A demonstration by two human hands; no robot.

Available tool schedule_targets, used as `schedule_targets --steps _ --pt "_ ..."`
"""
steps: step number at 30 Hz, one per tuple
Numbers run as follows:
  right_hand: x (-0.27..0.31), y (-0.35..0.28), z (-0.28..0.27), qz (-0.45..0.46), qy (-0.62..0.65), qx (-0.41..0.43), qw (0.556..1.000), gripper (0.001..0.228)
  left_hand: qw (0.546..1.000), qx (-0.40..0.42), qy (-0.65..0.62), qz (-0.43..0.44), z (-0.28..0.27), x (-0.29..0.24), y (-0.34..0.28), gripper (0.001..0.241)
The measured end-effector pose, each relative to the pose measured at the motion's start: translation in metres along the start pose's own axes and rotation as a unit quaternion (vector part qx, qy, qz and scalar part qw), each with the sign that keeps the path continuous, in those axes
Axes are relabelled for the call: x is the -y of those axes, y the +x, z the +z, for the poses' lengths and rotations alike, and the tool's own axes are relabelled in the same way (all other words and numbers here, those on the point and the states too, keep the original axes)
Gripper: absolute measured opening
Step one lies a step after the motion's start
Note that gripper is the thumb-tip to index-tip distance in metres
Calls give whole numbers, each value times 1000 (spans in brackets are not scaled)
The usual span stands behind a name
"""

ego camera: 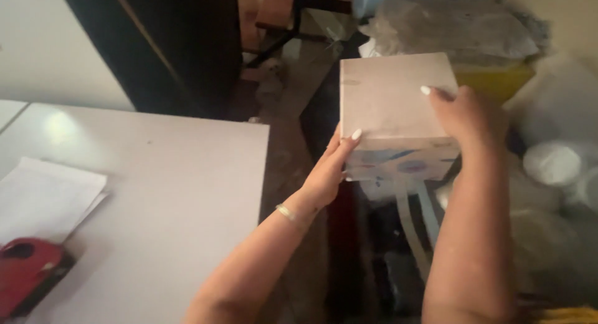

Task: Unpacking small retail items from a box and applying individual adhesive labels to them at a service counter.

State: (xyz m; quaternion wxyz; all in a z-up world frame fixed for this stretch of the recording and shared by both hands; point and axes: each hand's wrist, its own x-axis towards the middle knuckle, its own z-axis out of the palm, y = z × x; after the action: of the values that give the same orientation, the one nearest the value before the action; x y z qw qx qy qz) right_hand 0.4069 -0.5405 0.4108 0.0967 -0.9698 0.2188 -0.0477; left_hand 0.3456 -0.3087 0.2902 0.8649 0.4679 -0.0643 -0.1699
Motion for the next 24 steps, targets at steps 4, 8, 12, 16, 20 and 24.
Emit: schedule_targets --steps 4,8,12,16,20,24 --pt "25 -72 19 -95 40 24 994 90 993 -61 31 98 -6 -40 -100 104" --pt "53 -132 50 -119 45 66 990 94 983 -128 102 80 -39 -43 -185 108" --pt "87 -217 85 -125 73 123 982 85 959 -209 182 52 -84 -20 -272 89" --pt "104 -293 166 -172 53 229 957 89 923 -336 187 -25 -107 -4 -378 89" --pt "95 -374 204 -229 74 253 937 84 933 -347 89 20 -120 1 -454 87" --pt "108 -446 164 -202 126 258 936 76 932 -323 142 84 -139 9 -507 98"
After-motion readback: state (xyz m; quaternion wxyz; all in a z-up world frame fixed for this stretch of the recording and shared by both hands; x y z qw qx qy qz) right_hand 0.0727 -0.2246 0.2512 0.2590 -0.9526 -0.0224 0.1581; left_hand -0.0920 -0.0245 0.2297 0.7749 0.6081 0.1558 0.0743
